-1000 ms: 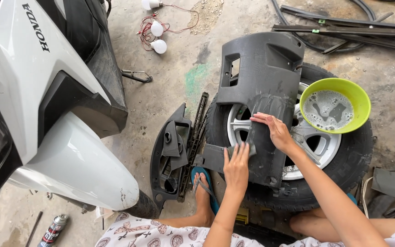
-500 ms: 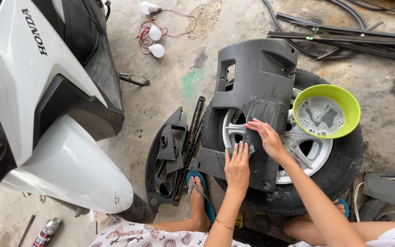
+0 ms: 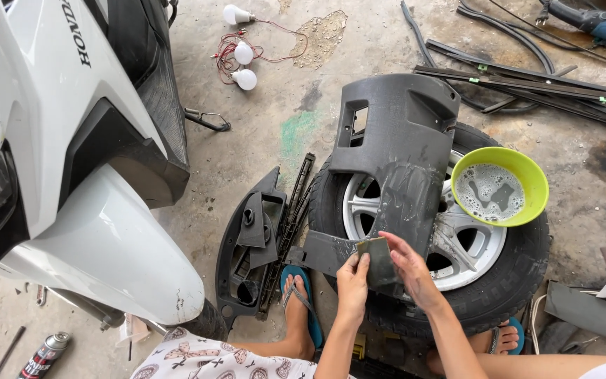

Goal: The person sands a black plastic motorcycle part using a sanding block, repeatedly dipping it into a green bucket of soapy water. The part rests on a tire while the person smooths its surface with consistent hand motions.

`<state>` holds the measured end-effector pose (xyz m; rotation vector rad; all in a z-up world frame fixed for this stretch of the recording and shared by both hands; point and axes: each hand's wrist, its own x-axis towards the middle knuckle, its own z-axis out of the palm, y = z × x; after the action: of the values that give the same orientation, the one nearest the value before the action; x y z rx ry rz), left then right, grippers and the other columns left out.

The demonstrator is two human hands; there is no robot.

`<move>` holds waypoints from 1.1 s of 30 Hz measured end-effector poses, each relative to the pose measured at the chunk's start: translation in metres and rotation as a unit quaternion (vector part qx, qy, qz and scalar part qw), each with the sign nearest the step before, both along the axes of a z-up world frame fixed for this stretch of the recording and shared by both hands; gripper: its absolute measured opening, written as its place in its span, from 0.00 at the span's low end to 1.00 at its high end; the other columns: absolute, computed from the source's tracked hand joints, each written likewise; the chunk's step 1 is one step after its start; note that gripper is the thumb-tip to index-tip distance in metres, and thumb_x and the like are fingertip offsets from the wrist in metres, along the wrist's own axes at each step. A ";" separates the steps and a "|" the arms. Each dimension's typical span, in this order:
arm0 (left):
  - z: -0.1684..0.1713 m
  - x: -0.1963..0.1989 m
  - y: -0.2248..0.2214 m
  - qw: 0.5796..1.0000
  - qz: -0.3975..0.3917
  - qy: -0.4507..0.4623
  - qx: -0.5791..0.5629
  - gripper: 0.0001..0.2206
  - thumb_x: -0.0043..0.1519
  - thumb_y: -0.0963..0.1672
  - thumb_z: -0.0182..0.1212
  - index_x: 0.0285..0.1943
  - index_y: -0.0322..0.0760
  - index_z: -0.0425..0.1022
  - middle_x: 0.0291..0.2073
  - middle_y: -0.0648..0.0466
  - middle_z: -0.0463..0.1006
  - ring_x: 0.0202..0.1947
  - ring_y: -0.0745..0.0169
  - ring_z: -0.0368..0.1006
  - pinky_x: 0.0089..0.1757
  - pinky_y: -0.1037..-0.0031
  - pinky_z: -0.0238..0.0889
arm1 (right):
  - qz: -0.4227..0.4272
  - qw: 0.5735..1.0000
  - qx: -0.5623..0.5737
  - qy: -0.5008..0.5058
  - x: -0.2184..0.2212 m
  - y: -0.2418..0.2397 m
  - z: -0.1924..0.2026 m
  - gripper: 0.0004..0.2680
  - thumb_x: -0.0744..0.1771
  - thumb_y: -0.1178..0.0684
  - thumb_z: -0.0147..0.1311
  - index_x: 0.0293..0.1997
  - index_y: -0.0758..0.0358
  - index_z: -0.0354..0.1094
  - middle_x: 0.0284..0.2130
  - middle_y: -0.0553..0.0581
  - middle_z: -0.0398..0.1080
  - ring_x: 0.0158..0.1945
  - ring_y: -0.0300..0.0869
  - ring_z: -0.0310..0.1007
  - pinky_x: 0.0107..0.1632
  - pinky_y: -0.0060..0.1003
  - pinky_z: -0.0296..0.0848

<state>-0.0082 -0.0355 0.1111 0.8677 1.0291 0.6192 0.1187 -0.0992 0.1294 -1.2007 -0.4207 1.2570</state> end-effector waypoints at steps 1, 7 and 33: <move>-0.009 0.003 -0.002 1.000 0.003 -0.003 -0.002 0.14 0.67 0.46 0.56 0.56 0.33 0.80 0.46 0.52 0.84 0.46 0.64 0.78 0.47 0.73 0.73 | 0.003 1.000 -0.002 -0.003 -0.002 -0.006 -0.020 0.22 0.66 0.48 0.51 0.69 0.60 0.61 0.52 0.58 0.70 0.44 0.42 0.71 0.44 0.36 0.74; -0.009 0.007 0.002 0.991 0.044 0.119 0.031 0.16 0.58 0.50 0.70 0.48 0.37 0.85 0.46 0.55 0.81 0.50 0.66 0.74 0.51 0.71 0.71 | -0.056 0.978 -0.099 0.177 -0.004 -0.009 -0.015 0.19 0.67 0.57 0.49 0.67 0.68 0.62 0.55 0.63 0.70 0.53 0.48 0.69 0.56 0.44 0.68; -0.124 -0.013 0.006 0.939 0.284 0.009 -0.194 0.08 0.71 0.43 0.53 0.42 0.31 0.66 0.34 0.51 0.70 0.33 0.63 0.65 0.31 0.69 0.63 | 0.081 0.654 0.021 -0.752 -0.081 -0.012 -0.052 0.24 0.67 0.68 0.37 0.75 0.64 0.46 0.73 0.63 0.48 0.77 0.56 0.43 0.76 0.57 0.45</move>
<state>-0.0210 -0.0296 -0.0125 0.2179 1.3741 0.8506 0.0379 -0.1108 0.0775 -1.9904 -1.7653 0.0318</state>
